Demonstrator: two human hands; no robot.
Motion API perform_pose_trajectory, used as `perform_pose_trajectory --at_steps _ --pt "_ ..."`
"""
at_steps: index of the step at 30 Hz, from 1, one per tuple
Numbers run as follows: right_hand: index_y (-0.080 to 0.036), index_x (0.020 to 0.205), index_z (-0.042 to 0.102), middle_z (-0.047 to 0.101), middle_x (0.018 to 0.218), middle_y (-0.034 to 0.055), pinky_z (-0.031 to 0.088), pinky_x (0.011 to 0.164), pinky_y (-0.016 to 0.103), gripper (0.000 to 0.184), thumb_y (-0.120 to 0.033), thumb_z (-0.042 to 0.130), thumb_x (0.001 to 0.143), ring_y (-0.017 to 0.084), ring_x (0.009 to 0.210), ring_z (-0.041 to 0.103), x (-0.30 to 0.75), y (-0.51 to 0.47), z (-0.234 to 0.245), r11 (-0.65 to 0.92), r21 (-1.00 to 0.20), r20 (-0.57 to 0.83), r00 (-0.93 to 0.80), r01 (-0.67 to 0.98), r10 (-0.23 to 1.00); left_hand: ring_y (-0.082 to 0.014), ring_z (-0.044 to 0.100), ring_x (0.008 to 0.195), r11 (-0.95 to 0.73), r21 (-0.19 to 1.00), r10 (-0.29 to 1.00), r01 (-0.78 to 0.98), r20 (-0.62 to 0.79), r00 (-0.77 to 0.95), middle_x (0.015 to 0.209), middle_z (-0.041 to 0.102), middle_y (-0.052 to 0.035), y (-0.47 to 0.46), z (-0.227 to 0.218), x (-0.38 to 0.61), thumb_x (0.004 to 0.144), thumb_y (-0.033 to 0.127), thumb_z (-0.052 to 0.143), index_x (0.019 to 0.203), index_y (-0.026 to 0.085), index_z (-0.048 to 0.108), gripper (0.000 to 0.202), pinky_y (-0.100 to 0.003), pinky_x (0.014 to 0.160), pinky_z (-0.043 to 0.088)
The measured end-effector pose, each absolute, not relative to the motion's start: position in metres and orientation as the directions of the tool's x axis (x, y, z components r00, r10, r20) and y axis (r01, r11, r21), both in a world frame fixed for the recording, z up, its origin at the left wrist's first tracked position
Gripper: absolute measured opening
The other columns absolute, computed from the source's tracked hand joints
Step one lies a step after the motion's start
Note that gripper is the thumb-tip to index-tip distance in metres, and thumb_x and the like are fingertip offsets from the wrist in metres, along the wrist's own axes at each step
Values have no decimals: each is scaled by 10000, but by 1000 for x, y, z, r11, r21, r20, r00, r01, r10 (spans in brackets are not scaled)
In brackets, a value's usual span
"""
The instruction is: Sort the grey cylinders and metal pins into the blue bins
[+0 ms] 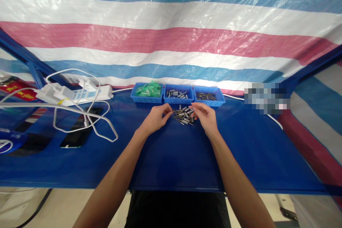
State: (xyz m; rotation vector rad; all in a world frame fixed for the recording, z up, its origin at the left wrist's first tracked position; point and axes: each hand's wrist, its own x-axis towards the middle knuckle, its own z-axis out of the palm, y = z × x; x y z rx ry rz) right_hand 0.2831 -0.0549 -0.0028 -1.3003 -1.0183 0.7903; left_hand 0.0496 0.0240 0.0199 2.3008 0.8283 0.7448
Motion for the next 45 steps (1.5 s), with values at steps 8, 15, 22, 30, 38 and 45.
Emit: perform_pose_trajectory --at_steps 8,15,22,30,38,45 --pt "-235 1031 775 804 944 60 515 561 312 300 -469 768 843 175 626 669 276 -57 1 106 -993 119 292 59 949 -167 728 795 -611 733 743 299 402 535 867 780 -9 13 23 61 905 211 697 890 197 726 36 -260 806 553" --pt "-214 1044 777 802 897 67 487 521 278 324 -447 790 819 164 597 662 271 -62 10 76 -996 84 199 50 976 -172 741 831 -595 761 756 258 422 501 888 787 -14 11 18 64 881 213 736 947 195 729 68 -268 841 567" --pt "-210 960 801 787 835 58 501 504 280 292 -419 845 761 170 583 662 268 -64 16 99 -994 105 163 41 981 -174 771 873 -546 808 737 219 339 585 932 810 1 8 22 65 974 273 643 1303 240 655 330 -277 903 558" --pt "-207 941 807 790 860 63 520 516 286 307 -439 859 747 175 609 671 267 -64 17 95 -995 99 152 33 984 -170 767 842 -544 805 726 236 310 614 914 807 3 6 22 67 995 302 608 1232 229 675 257 -264 872 550" --pt "-199 927 819 750 696 33 421 439 248 307 -451 862 757 145 531 617 270 -62 9 50 -999 47 140 -14 989 -179 772 894 -551 810 712 202 330 620 955 813 -12 5 22 68 984 289 633 1220 222 670 248 -278 900 555" --pt "-203 917 827 742 676 31 442 450 277 332 -483 869 744 152 520 606 275 -58 7 114 -993 120 329 37 937 -193 729 876 -639 709 679 299 337 652 939 774 -29 11 14 65 941 290 701 1081 210 696 161 -303 847 561"
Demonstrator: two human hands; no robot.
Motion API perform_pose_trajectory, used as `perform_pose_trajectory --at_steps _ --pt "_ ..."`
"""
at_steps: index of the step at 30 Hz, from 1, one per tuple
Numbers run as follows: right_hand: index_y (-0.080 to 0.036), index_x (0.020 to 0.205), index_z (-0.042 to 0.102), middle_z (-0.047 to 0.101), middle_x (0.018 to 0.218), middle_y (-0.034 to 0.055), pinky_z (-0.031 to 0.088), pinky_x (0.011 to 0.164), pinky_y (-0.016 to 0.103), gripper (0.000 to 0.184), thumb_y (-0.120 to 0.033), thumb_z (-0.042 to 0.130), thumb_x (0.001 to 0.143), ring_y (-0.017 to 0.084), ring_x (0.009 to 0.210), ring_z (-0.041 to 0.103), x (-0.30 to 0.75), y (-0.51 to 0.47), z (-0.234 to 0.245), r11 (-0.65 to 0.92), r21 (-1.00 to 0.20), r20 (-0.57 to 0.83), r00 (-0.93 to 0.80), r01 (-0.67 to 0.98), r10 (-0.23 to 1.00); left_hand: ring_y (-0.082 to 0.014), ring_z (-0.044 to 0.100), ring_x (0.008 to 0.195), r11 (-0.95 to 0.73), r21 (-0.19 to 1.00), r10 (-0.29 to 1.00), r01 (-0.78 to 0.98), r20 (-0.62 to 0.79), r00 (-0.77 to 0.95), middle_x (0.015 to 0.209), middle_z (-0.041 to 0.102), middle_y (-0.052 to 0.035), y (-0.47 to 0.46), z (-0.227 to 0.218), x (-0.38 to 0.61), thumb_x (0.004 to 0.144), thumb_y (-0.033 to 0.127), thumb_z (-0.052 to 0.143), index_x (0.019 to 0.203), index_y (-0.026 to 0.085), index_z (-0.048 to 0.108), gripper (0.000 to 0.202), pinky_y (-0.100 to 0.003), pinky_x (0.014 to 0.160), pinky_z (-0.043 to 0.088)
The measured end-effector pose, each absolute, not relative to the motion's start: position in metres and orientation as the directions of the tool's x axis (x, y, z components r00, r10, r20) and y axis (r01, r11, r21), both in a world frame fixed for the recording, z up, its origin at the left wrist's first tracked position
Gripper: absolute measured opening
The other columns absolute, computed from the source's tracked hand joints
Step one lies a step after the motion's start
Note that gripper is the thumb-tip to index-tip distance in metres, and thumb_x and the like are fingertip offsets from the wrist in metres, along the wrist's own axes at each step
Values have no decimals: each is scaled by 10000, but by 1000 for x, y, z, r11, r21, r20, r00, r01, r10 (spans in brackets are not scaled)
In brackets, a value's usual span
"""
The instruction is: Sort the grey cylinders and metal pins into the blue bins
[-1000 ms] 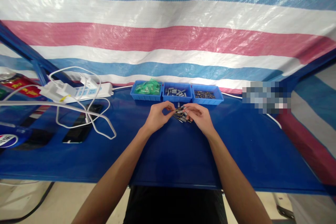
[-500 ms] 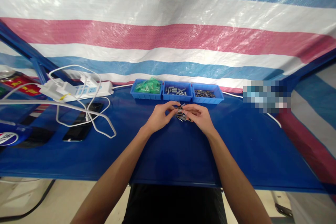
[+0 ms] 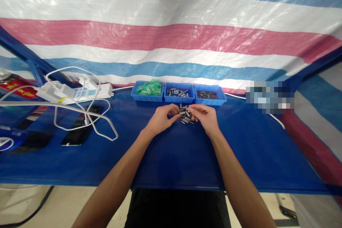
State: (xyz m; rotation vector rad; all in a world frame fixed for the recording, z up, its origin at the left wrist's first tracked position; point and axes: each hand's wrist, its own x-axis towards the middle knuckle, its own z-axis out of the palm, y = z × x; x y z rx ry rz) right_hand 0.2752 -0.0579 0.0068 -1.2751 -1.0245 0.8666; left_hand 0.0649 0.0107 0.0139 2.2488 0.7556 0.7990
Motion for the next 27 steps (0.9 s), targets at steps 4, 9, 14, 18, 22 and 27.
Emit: perform_pose_trajectory --at_steps 4,9,14,18,22,27 --pt "-215 1031 811 807 939 77 463 453 304 346 -469 825 796 148 517 603 284 -52 4 218 -966 258 567 138 783 -234 675 1042 -780 560 513 281 313 799 1067 745 -71 14 7 63 938 249 708 1021 215 761 104 -361 960 539" --pt "-240 1317 712 722 1340 128 561 540 332 570 -424 820 788 167 615 688 291 -52 -1 188 -969 245 531 160 811 -241 640 1042 -810 512 470 286 274 839 1030 711 -82 14 3 66 985 219 628 1027 218 757 135 -369 948 535" --pt "-230 1264 725 735 1307 122 553 531 317 475 -398 777 822 137 560 657 288 -56 -1 169 -977 210 491 128 845 -238 614 1024 -802 510 494 311 274 825 1032 680 -75 12 4 67 997 194 596 1010 208 699 105 -369 934 528" --pt "-224 1217 734 751 1264 115 534 515 298 412 -393 755 842 127 553 642 286 -57 1 180 -977 215 477 118 852 -236 599 998 -806 489 497 335 251 830 1015 654 -72 12 7 65 995 192 600 977 200 655 58 -358 902 521" --pt "-221 1184 738 764 1227 106 493 479 270 375 -398 739 854 119 554 636 287 -56 -2 192 -974 225 478 118 849 -231 594 962 -805 466 507 367 219 833 983 646 -64 13 11 63 994 165 589 946 198 631 72 -345 856 514" --pt "-217 1130 749 764 1227 104 403 410 240 333 -413 731 860 110 546 629 286 -56 -4 183 -975 222 476 128 851 -232 604 952 -803 459 529 381 252 810 985 671 -69 14 14 62 1008 174 578 959 180 632 73 -360 873 518"
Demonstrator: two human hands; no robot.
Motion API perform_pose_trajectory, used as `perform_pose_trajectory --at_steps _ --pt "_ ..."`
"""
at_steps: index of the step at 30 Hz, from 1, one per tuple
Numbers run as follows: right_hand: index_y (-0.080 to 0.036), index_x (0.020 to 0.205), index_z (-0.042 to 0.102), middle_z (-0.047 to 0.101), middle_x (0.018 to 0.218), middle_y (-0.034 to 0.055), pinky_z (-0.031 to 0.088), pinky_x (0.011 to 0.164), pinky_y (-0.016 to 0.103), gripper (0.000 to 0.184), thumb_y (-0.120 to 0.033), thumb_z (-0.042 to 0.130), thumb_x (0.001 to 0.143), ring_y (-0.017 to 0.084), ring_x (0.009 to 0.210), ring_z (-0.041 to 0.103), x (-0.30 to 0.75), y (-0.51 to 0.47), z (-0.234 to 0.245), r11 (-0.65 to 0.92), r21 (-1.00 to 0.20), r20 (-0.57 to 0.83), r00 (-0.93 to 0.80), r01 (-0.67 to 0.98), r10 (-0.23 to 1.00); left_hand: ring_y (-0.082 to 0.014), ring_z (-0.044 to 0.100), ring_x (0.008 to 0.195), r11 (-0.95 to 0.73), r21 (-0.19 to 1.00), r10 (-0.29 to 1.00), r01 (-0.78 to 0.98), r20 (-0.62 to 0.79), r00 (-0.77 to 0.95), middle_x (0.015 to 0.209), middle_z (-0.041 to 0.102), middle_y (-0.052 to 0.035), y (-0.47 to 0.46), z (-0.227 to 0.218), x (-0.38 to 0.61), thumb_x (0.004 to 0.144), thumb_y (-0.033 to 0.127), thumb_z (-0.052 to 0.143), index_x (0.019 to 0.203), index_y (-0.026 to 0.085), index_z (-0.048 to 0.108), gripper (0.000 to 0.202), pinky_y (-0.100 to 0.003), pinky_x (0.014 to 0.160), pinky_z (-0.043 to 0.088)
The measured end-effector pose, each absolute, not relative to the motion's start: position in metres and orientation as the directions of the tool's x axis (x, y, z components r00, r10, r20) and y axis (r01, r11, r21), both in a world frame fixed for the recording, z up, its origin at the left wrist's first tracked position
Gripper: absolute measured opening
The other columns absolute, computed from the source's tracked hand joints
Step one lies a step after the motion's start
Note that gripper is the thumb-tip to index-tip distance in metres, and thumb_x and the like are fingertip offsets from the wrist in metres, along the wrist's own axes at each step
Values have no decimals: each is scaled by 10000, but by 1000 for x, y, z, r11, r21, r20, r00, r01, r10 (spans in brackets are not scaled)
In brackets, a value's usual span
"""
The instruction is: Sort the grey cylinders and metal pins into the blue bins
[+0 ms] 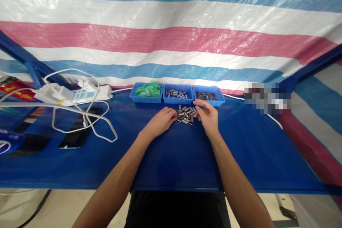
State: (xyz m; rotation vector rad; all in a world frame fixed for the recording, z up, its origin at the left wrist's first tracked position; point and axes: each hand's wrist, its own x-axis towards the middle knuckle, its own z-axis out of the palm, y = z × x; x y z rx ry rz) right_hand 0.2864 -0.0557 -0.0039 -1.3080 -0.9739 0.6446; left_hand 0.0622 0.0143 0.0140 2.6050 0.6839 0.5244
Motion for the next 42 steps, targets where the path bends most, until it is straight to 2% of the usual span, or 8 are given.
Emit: perform_pose_trajectory --at_steps 4,9,11,14,20,24,32,42 --pt "-216 1116 747 784 1129 89 418 432 245 308 -394 726 865 109 539 621 284 -56 -2 183 -976 217 458 118 862 -210 641 964 -792 531 544 301 388 744 999 711 -58 15 14 61 1008 217 613 1008 189 676 69 -336 895 525" --pt "-200 1035 757 794 898 59 427 454 249 249 -367 730 854 115 511 607 281 -57 2 171 -982 189 400 80 897 -153 672 773 -711 663 649 234 490 582 864 743 -25 13 13 62 907 296 777 909 181 737 121 -258 747 534" --pt "-195 1008 761 790 857 54 425 453 249 231 -360 722 849 118 506 604 279 -57 3 157 -985 172 367 72 914 -145 678 717 -668 710 688 223 475 550 831 765 -21 12 14 64 889 330 796 863 178 761 159 -253 723 541" --pt "-193 999 764 788 849 55 437 459 253 232 -362 716 847 124 515 606 276 -58 4 138 -988 154 320 73 935 -173 735 753 -563 804 749 188 401 527 863 809 -35 9 14 67 891 360 787 869 181 804 182 -272 758 582" --pt "-194 982 765 782 838 56 467 481 264 248 -399 725 848 141 539 627 273 -61 10 100 -990 121 238 100 964 -273 797 956 -265 964 841 18 222 493 1032 824 -106 4 10 75 892 418 766 1096 142 799 345 -393 916 642" --pt "-202 990 761 782 829 53 480 482 269 255 -395 751 825 145 535 623 270 -63 13 77 -994 94 219 83 971 -242 802 875 -157 985 834 -77 174 523 928 821 -101 3 11 77 936 421 719 1194 135 713 385 -363 850 653" --pt "-209 1059 773 761 827 37 495 502 272 318 -381 814 795 140 548 628 268 -65 16 87 -996 90 136 34 987 -132 688 609 -173 980 788 -104 201 582 714 713 3 3 16 77 1000 430 630 1100 199 518 275 -244 638 549" --pt "-184 945 794 760 732 38 459 472 259 345 -445 880 737 128 522 598 267 -65 15 80 -996 76 95 -34 993 -118 634 607 -242 970 733 -30 203 649 700 676 20 2 14 75 1033 431 564 1117 212 497 244 -226 636 514"
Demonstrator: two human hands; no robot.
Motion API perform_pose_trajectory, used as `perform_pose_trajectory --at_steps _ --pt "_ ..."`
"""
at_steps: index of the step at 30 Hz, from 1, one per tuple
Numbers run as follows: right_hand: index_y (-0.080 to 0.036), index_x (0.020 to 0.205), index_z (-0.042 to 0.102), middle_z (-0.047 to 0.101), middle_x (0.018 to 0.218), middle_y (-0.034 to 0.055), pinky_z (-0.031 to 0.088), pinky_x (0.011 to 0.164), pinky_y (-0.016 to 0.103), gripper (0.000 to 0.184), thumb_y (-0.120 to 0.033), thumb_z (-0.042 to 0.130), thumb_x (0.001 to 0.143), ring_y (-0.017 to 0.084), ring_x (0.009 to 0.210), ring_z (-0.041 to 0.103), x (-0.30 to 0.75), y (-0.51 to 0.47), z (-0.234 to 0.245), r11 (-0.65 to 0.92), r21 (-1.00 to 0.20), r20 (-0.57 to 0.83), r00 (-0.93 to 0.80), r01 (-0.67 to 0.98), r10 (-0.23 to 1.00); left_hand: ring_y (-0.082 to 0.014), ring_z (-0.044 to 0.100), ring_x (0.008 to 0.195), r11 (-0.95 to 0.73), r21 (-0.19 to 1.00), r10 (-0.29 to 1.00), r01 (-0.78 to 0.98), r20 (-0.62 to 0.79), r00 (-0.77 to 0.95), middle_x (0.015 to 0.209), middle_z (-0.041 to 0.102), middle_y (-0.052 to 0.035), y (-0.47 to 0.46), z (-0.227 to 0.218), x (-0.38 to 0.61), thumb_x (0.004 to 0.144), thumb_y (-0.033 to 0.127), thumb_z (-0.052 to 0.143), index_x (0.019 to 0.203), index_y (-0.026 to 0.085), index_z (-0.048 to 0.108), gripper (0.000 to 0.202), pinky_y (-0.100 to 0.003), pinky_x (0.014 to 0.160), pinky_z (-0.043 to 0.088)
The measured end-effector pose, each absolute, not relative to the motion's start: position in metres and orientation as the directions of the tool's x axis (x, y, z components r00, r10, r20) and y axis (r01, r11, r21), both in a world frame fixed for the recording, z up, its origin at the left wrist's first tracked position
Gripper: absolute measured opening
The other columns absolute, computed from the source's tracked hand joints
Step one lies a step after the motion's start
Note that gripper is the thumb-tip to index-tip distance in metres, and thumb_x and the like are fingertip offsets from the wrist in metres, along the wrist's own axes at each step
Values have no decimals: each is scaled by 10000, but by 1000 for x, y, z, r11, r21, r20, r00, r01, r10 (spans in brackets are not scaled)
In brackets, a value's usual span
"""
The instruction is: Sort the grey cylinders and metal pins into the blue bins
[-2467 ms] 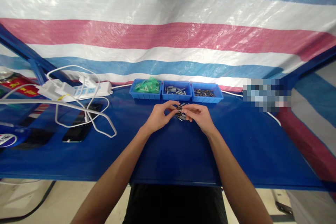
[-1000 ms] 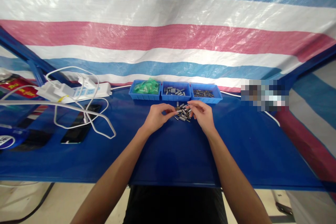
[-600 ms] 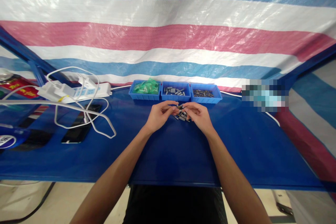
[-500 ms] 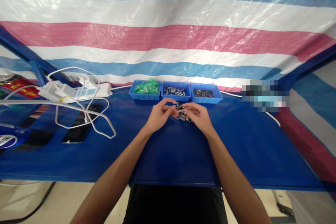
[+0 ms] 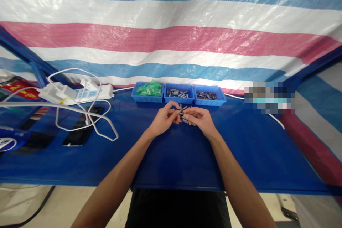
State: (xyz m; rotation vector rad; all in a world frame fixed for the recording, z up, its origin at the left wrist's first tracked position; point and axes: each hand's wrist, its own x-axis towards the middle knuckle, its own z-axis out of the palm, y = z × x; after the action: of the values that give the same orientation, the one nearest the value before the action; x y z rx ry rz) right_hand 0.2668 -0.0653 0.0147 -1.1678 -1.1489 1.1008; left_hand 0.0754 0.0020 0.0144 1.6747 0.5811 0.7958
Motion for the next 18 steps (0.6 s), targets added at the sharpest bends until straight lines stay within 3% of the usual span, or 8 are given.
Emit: perform_pose_trajectory --at_steps 5,8,13,15,18 --pt "-183 951 808 758 713 44 397 431 250 340 -472 849 776 129 498 580 271 -63 10 66 -998 66 99 1 993 -127 655 623 -330 941 742 71 212 636 709 680 26 2 16 74 1045 413 530 1112 214 534 210 -233 660 528" --pt "-184 943 806 789 802 73 387 419 255 348 -505 806 809 130 502 570 277 -62 9 86 -996 88 221 19 971 -141 658 668 -511 825 734 243 272 622 760 691 7 5 14 71 1044 372 531 1077 209 624 191 -248 687 518" --pt "-235 1197 762 777 1200 108 379 416 250 418 -473 749 854 155 625 659 292 -60 6 187 -977 211 460 99 863 -207 682 953 -753 582 560 307 321 764 1038 713 -72 11 7 65 989 240 609 1037 207 737 140 -317 879 537" --pt "-255 1296 718 711 1356 115 420 440 258 497 -434 765 835 179 705 707 297 -58 4 195 -973 229 496 121 837 -233 665 1035 -785 535 523 313 301 797 1081 701 -87 12 4 64 981 213 616 1049 201 738 141 -352 945 530" --pt "-260 1326 692 680 1401 119 483 495 274 529 -400 773 822 191 745 732 300 -57 0 183 -976 220 500 122 838 -241 643 1042 -787 519 521 335 266 811 1077 684 -89 13 2 64 983 197 612 1032 192 718 118 -366 952 526"
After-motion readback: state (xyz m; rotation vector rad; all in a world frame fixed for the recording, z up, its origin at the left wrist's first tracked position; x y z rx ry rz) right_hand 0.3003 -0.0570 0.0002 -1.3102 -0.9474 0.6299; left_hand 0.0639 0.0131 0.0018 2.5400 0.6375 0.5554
